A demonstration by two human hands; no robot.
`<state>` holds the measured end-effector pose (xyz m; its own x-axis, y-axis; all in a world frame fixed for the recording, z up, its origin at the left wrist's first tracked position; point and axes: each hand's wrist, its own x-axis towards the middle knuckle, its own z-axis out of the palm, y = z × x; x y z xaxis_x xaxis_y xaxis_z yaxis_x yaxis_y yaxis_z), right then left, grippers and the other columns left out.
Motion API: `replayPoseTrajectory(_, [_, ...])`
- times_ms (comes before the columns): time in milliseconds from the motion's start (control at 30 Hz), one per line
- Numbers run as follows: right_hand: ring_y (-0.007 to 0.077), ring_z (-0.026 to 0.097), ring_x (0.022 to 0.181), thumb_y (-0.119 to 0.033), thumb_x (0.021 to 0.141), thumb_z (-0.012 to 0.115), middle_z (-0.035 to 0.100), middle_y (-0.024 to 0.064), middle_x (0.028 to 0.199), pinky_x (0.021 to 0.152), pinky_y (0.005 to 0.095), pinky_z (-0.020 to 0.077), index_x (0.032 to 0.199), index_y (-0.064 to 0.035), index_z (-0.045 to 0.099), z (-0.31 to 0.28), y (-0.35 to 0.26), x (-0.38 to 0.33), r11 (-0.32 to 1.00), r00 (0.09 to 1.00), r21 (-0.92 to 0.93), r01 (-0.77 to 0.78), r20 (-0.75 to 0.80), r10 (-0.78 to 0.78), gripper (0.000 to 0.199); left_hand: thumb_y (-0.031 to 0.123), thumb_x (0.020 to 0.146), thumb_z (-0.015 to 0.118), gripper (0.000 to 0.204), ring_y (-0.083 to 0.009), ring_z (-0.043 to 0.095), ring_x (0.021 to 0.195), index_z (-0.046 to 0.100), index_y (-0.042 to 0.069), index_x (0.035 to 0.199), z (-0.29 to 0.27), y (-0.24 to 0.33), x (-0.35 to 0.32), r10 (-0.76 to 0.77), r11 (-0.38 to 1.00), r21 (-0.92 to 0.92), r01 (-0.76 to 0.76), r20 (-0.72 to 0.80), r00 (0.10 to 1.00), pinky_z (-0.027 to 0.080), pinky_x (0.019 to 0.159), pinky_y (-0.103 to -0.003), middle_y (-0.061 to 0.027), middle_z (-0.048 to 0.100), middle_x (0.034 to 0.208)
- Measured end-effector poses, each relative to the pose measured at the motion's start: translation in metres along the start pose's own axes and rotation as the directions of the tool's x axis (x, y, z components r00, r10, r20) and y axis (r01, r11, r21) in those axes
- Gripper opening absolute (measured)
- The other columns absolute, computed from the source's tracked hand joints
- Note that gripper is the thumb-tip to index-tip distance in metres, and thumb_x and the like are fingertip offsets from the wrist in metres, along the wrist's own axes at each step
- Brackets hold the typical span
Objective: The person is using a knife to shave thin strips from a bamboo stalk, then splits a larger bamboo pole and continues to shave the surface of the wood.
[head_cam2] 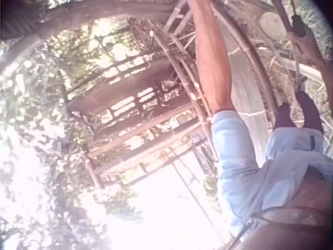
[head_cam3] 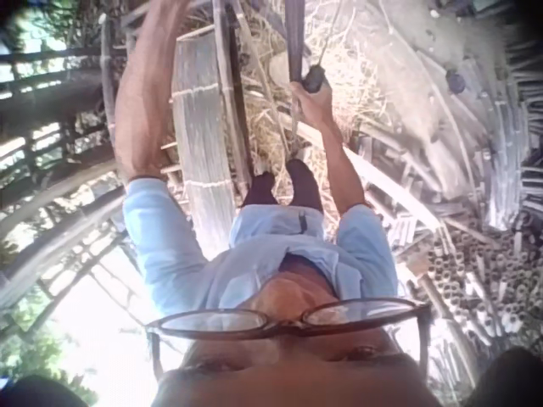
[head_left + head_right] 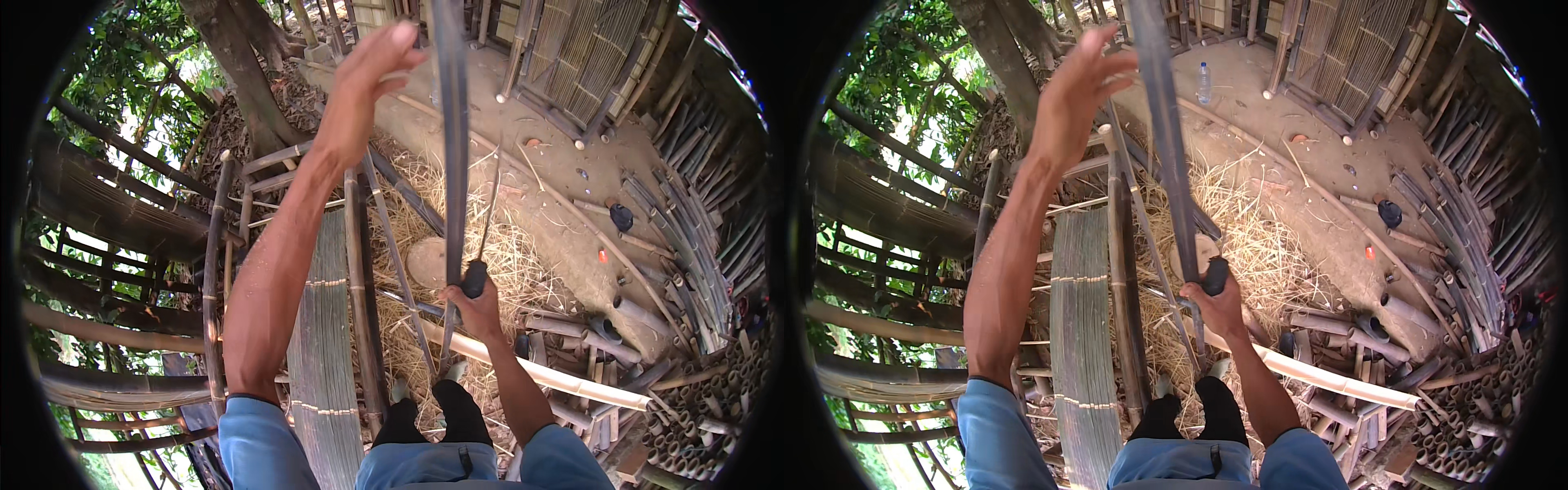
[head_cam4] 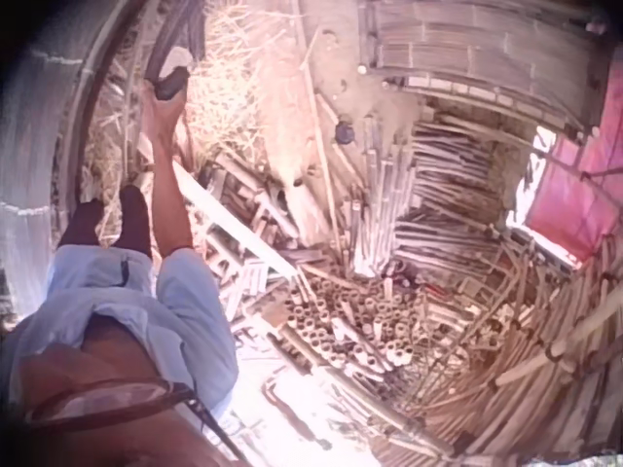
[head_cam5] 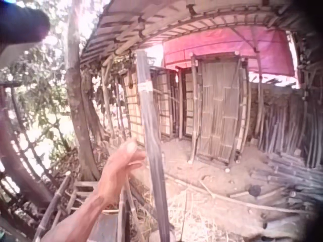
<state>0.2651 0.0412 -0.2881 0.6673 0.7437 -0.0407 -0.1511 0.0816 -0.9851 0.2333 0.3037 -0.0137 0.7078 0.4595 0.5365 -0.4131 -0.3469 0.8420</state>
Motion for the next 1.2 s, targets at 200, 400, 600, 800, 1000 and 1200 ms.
replayPoseTrajectory(200, [0.0166,0.068,0.083,-0.028,0.085,0.084,0.068,0.0066,0.087,0.076,0.0312,0.0525,0.105,-0.0027,0.060,0.030,-0.004,-0.007,0.970,0.998,-0.240,0.027,-0.053,-0.040,0.041,0.032,0.100,0.064,0.034,-0.0149,0.061,0.099,0.067,0.002,0.115,-0.005,0.060,0.024,-0.056,0.994,0.089,0.059,-0.035,0.998,0.046,0.095,-0.038,-0.0066,0.070,0.107])
replayPoseTrajectory(400, [0.0184,0.065,0.075,-0.022,0.084,0.083,0.067,0.0095,0.089,0.070,0.0334,0.0536,0.127,-0.0019,0.057,0.019,-0.062,-0.055,0.830,0.961,-0.530,0.175,-0.091,-0.260,0.054,0.021,0.090,0.078,0.019,-0.0125,0.063,0.074,0.072,0.004,0.094,-0.062,0.049,0.029,-0.163,0.984,0.060,0.169,-0.090,0.982,0.056,0.072,-0.033,-0.0026,0.067,0.082])
replayPoseTrajectory(600, [0.0150,0.064,0.085,-0.017,0.094,0.073,0.068,0.0095,0.097,0.075,0.0312,0.0522,0.136,-0.0034,0.049,0.029,-0.141,-0.110,0.908,0.977,-0.392,0.151,-0.083,-0.198,0.051,0.021,0.088,0.081,0.019,-0.0094,0.054,0.062,0.070,0.006,0.085,-0.073,0.028,0.030,-0.117,0.988,0.063,0.140,-0.278,0.953,0.043,0.059,-0.027,0.0014,0.063,0.072])
replayPoseTrajectory(800, [0.0081,0.056,0.057,-0.010,0.096,0.067,0.062,0.0038,0.083,0.054,0.0255,0.0456,0.133,-0.0019,0.051,0.043,-0.168,-0.129,0.840,0.981,-0.513,0.179,0.024,-0.194,0.042,0.019,0.088,0.081,0.024,-0.0078,0.042,0.052,0.068,0.008,0.072,-0.073,0.021,0.025,-0.065,0.998,-0.016,0.063,-0.310,0.949,0.031,0.053,-0.026,0.0031,0.053,0.059])
replayPoseTrajectory(1000, [0.0288,0.068,0.074,-0.017,0.093,0.069,0.068,0.0161,0.088,0.069,0.0384,0.0531,0.133,-0.0017,0.049,0.066,-0.162,-0.120,0.706,0.989,-0.696,0.132,0.041,-0.145,0.047,0.011,0.084,0.079,0.028,-0.0051,0.036,0.047,0.058,0.011,0.067,-0.055,0.041,0.017,-0.131,0.991,-0.029,0.130,-0.403,0.906,0.024,0.044,-0.026,0.0073,0.046,0.057])
replayPoseTrajectory(1200, [0.0480,0.067,0.084,-0.020,0.093,0.067,0.068,0.0267,0.090,0.077,0.0488,0.0519,0.131,-0.0011,0.049,0.054,-0.074,-0.082,0.419,0.958,-0.902,-0.108,0.018,0.287,0.047,0.014,0.083,0.082,0.021,-0.0082,0.045,0.051,0.064,0.009,0.073,-0.063,0.041,0.005,-0.150,0.989,-0.069,0.134,-0.375,0.915,0.034,0.048,-0.029,0.0055,0.052,0.059])
